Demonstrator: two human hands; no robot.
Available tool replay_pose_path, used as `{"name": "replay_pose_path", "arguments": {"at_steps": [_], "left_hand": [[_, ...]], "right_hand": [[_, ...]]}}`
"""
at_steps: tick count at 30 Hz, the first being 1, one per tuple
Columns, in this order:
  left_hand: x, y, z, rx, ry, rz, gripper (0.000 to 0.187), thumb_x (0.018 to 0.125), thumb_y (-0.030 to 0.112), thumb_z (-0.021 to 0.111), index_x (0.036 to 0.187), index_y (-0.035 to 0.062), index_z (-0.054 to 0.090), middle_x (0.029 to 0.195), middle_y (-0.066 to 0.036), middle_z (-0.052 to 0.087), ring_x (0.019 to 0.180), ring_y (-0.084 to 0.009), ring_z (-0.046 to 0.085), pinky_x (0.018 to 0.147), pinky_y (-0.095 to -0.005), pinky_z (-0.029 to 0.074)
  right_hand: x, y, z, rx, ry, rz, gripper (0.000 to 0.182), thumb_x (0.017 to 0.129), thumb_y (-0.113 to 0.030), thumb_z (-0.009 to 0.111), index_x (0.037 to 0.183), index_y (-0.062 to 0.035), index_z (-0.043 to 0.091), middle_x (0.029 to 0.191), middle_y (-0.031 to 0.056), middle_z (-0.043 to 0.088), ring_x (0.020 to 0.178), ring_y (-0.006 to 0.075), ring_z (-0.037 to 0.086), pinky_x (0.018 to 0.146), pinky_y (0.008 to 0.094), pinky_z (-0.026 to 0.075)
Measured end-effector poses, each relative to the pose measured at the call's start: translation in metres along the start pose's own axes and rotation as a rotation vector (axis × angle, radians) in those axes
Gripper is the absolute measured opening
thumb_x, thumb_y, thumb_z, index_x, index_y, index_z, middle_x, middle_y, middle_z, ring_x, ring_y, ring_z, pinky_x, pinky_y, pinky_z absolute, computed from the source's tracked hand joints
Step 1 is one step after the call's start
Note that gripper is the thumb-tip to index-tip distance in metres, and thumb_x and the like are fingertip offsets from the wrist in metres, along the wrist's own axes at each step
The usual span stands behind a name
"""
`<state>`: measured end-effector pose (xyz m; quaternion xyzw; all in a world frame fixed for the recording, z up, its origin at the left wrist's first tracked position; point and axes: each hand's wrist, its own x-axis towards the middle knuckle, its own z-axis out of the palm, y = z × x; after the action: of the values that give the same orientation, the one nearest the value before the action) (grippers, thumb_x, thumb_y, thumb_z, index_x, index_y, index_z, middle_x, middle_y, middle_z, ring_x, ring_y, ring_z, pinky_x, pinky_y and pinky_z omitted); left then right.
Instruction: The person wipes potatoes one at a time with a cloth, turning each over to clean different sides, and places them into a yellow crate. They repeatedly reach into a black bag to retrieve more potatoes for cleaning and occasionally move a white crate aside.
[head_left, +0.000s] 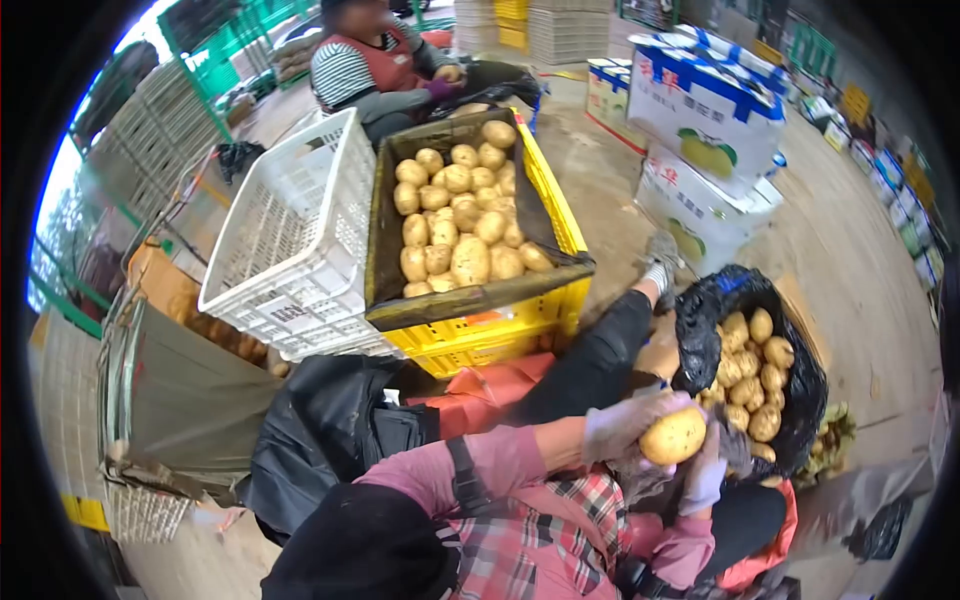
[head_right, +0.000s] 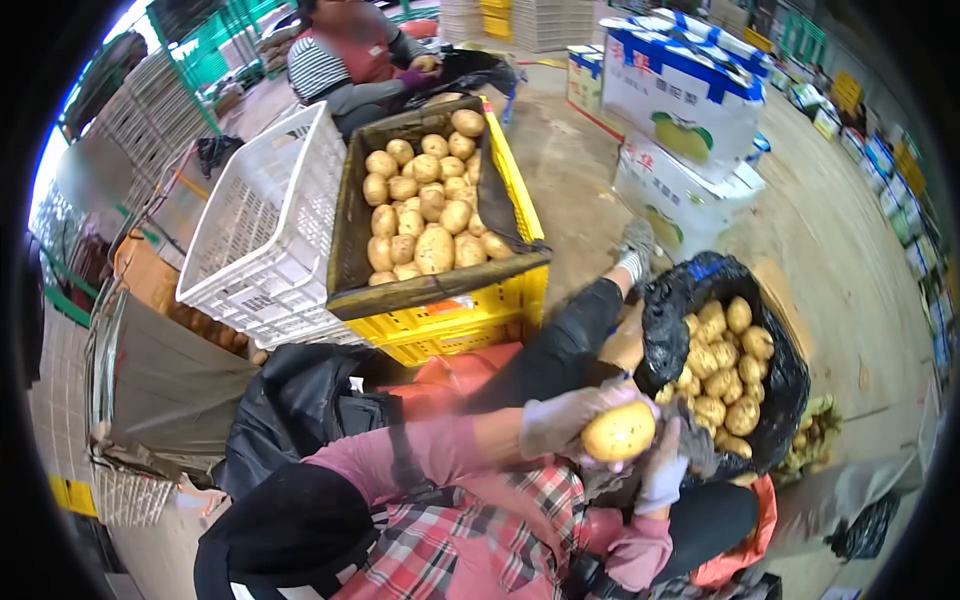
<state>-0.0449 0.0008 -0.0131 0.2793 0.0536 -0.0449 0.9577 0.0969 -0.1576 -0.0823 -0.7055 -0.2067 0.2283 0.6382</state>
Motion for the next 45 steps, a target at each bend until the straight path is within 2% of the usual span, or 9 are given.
{"name": "replay_pose_path", "arguments": {"at_steps": [7, 11, 16, 23, 28, 30, 35, 38, 45], "left_hand": [[-0.134, 0.168, -0.086, 0.746, 1.067, 0.725, 0.05, 0.099, 0.05, 0.049, 0.133, 0.0134, 0.053, 0.109, -0.009, 0.066, 0.089, -0.0199, 0.067, 0.052, -0.0304, 0.054], [-0.238, 0.221, -0.225, 1.249, 1.572, 0.393, 0.049, 0.1, 0.035, 0.053, 0.133, -0.0012, 0.053, 0.125, -0.018, 0.063, 0.111, -0.0253, 0.062, 0.089, -0.0328, 0.048], [-0.144, 0.155, -0.098, 1.037, 1.087, 0.841, 0.036, 0.099, 0.006, 0.054, 0.134, -0.0037, 0.053, 0.122, -0.009, 0.062, 0.105, -0.0184, 0.062, 0.096, -0.03, 0.049], [0.057, 0.002, -0.009, 1.58, -0.14, -0.167, 0.059, 0.09, 0.03, 0.072, 0.134, -0.0037, 0.048, 0.121, -0.017, 0.058, 0.108, -0.0211, 0.058, 0.092, -0.0334, 0.047], [0.076, -0.004, -0.027, 1.363, 0.066, 0.049, 0.031, 0.102, 0.026, 0.05, 0.103, -0.0033, 0.061, 0.087, -0.013, 0.066, 0.077, -0.0221, 0.065, 0.072, -0.0381, 0.053], [0.086, 0.025, -0.014, 0.548, 0.294, -0.076, 0.026, 0.1, 0.02, 0.049, 0.099, -0.0033, 0.06, 0.083, -0.014, 0.066, 0.068, -0.0282, 0.064, 0.062, -0.0364, 0.054], [0.124, 0.068, 0.028, 1.93, -0.204, -0.18, 0.027, 0.099, 0.027, 0.052, 0.091, 0.0042, 0.063, 0.079, -0.018, 0.065, 0.072, -0.0376, 0.064, 0.065, -0.0446, 0.052], [0.159, 0.091, 0.096, 2.276, 0.277, -0.257, 0.027, 0.095, 0.033, 0.059, 0.096, 0.0075, 0.069, 0.085, -0.017, 0.068, 0.08, -0.0345, 0.066, 0.07, -0.0413, 0.051], [0.332, 0.047, 0.068, 2.137, -0.169, -0.185, 0.055, 0.096, 0.028, 0.055, 0.143, 0.0037, 0.043, 0.138, -0.022, 0.054, 0.122, -0.0376, 0.056, 0.103, -0.0409, 0.045]], "right_hand": [[-0.003, -0.003, -0.044, 0.056, 0.068, 0.213, 0.058, 0.103, -0.052, 0.041, 0.136, -0.0061, 0.055, 0.112, 0.01, 0.067, 0.089, 0.0197, 0.066, 0.077, 0.03, 0.05], [-0.008, -0.02, -0.041, 0.118, 0.163, 0.212, 0.059, 0.101, -0.053, 0.046, 0.136, -0.0059, 0.056, 0.116, 0.0099, 0.067, 0.092, 0.0162, 0.065, 0.08, 0.0278, 0.049], [0.016, -0.045, -0.04, -0.027, 0.16, 0.082, 0.048, 0.102, -0.046, 0.051, 0.117, -0.004, 0.068, 0.094, 0.0054, 0.072, 0.077, 0.0141, 0.065, 0.067, 0.0268, 0.05], [0.04, -0.065, -0.011, -0.418, -0.085, -0.449, 0.046, 0.101, -0.041, 0.051, 0.122, -0.0022, 0.063, 0.11, 0.0124, 0.068, 0.1, 0.0242, 0.064, 0.089, 0.0349, 0.05], [0.044, -0.139, -0.061, -0.595, -0.399, 0.35, 0.072, 0.085, -0.043, 0.07, 0.145, -0.0102, 0.045, 0.135, 0.0254, 0.054, 0.125, 0.0395, 0.051, 0.106, 0.0423, 0.039], [0.05, -0.076, -0.063, -0.329, -0.142, -0.57, 0.075, 0.071, -0.03, 0.08, 0.134, -0.0019, 0.053, 0.133, 0.0322, 0.051, 0.121, 0.0412, 0.055, 0.102, 0.0437, 0.043], [0.058, -0.089, -0.062, -0.587, -0.455, -0.156, 0.038, 0.079, -0.021, 0.065, 0.115, -0.0067, 0.067, 0.113, 0.0309, 0.064, 0.107, 0.04, 0.064, 0.092, 0.0461, 0.05], [0.066, -0.065, -0.086, -0.845, -0.412, -0.099, 0.047, 0.087, -0.024, 0.057, 0.134, -0.0169, 0.054, 0.096, 0.0204, 0.07, 0.089, 0.0411, 0.067, 0.078, 0.0506, 0.053], [0.055, -0.092, -0.102, -0.996, -0.586, 0.028, 0.037, 0.085, -0.036, 0.059, 0.088, -0.001, 0.073, 0.091, 0.0225, 0.071, 0.087, 0.0381, 0.07, 0.079, 0.0472, 0.055]]}}
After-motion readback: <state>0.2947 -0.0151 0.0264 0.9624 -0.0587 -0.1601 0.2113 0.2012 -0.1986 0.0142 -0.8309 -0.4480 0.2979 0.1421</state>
